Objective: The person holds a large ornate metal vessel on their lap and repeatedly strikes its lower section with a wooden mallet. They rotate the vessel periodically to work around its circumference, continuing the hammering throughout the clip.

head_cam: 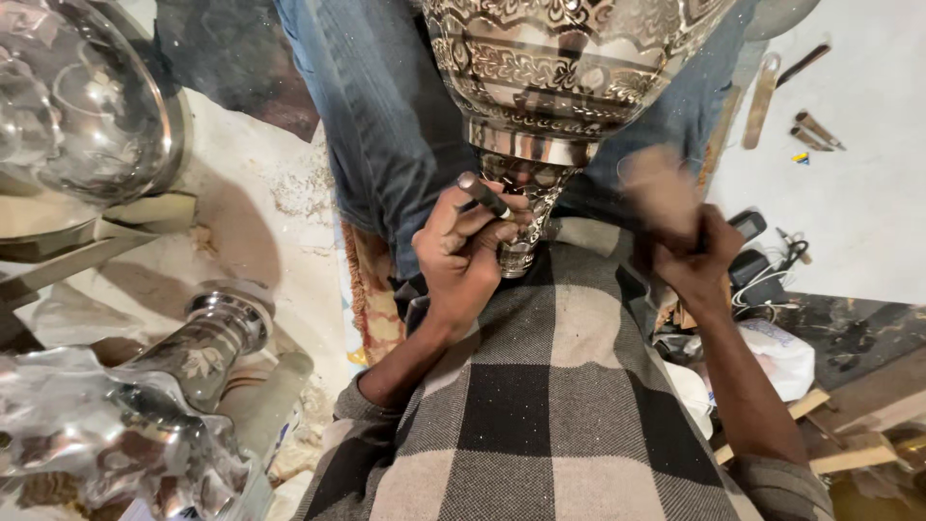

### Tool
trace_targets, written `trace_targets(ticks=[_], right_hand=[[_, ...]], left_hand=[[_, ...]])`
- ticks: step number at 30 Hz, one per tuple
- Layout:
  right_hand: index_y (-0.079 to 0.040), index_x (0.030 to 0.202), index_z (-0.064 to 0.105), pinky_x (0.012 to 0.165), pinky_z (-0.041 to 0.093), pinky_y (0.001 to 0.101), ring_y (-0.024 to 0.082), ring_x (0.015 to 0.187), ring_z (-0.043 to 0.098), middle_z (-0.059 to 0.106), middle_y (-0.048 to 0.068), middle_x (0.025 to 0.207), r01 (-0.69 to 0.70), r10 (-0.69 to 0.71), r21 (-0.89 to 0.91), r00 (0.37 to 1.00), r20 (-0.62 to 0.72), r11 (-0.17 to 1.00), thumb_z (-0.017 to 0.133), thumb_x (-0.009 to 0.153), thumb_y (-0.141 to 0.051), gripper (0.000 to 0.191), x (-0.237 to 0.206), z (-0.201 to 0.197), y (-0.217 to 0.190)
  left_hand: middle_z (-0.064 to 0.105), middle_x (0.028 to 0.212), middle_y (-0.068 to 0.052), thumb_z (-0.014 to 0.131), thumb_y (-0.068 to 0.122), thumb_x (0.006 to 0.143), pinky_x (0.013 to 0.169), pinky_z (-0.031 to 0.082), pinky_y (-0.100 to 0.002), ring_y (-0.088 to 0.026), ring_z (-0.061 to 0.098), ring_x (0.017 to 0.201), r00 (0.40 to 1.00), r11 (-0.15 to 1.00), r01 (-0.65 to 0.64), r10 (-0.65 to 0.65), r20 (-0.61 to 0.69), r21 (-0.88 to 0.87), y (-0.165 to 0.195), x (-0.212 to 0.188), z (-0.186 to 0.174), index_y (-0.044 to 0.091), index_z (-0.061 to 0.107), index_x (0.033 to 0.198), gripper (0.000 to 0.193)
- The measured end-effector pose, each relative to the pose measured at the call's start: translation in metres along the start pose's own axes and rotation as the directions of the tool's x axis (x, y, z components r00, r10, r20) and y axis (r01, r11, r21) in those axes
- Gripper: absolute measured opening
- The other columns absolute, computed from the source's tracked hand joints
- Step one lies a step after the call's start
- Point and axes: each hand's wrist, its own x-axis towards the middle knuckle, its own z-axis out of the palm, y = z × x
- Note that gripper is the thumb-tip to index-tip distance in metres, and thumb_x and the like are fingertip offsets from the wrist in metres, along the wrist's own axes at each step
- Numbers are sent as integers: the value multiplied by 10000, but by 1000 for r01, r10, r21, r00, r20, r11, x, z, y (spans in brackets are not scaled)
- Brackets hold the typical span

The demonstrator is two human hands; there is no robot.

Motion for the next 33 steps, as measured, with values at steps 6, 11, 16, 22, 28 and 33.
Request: trace_targets(ticks=[6, 11, 16, 22, 28, 33], right_hand=[[20, 906, 679, 688, 548, 287, 127, 729, 664, 699, 85, 824, -149, 145, 277, 989, 33, 949, 818, 890, -83, 174, 7, 10, -17], [18, 902, 635, 603, 513, 324, 186, 639, 645, 658, 92, 794, 81, -96, 118, 987, 132, 990, 840, 788, -107, 265, 35, 5, -44], [17, 1083, 690, 545, 524, 330, 173, 619, 654, 682, 84, 784, 305, -298, 44, 875, 381, 951, 877, 803, -187, 394, 68, -20, -64], [-77, 1026, 723, 458, 456, 318, 155, 562, 622, 669, 26, 735, 612, -262, -427, 727, 635, 666, 877, 615, -332, 507, 110, -72, -101], [-146, 969, 701, 552, 504, 299, 152, 597, 668, 658, 6, 728, 703, -207, -479, 652, 729, 526, 850, 613, -362, 442, 134, -89, -139], [-105, 987, 687, 583, 477, 326, 165, 621, 650, 636, 43, 721, 193, -19, -175, 721, 693, 965, 846, 683, -182, 352, 146, -88, -157]], left_hand=[[739, 1103, -150, 597, -200, 960, 820, 634, -278, -190, 764, 932, 988, 992, -69, 84, -132, 109, -5, -6, 5, -71, 595, 1294, 359], [724, 1147, -173, 586, -214, 964, 874, 639, -299, -229, 770, 959, 931, 887, -294, 350, -102, 356, -9, -11, 8, -71, 621, 1157, 243], [740, 990, -139, 621, -118, 980, 715, 619, -281, -222, 763, 815, 871, 769, -339, 475, -129, 542, -26, -18, 2, -56, 637, 1050, 94], [769, 961, -183, 661, 2, 973, 645, 604, -309, -206, 769, 729, 792, 567, -351, 605, -87, 745, -37, -22, 3, -97, 665, 1065, 135], [736, 907, -163, 685, 23, 978, 655, 584, -327, -245, 735, 700, 779, 546, -371, 623, -68, 751, -33, -22, 1, -74, 668, 1027, 111], [673, 759, -97, 712, 42, 943, 586, 508, -323, -226, 642, 587, 717, 443, -289, 688, -114, 849, -40, -18, -1, -28, 649, 913, 98]])
